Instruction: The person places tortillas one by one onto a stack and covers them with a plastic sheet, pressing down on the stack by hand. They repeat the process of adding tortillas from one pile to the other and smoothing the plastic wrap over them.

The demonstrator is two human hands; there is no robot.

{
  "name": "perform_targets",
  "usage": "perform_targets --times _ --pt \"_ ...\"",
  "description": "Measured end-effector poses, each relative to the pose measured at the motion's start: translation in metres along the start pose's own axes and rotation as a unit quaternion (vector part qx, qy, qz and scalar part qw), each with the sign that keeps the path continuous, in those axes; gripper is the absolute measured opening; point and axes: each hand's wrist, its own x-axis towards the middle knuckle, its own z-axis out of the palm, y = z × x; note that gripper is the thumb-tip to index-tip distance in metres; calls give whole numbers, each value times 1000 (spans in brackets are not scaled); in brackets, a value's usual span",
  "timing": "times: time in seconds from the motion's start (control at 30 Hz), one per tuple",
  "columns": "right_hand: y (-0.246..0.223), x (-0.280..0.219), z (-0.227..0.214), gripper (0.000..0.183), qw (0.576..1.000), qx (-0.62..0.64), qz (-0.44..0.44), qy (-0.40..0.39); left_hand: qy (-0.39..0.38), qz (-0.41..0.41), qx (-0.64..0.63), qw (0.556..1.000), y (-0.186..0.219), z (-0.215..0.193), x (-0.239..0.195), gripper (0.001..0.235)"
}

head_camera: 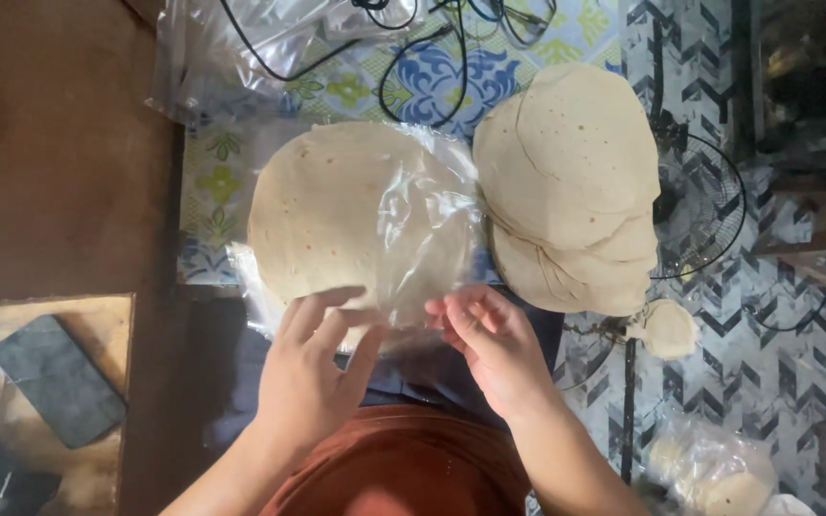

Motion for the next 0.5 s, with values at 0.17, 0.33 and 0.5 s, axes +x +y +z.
perform_targets --times 0.17,0.33,0.5 --pt "15 -9 3 20 991 130 -37 0 55 -16 62 996 22 4 -11 48" --pt "12 -12 11 14 982 180 -4 -60 -59 -7 -86 995 30 4 5 34" --pt "-8 -11 5 22 955 259 -7 -143 -159 -90 -169 968 6 9 15 11"
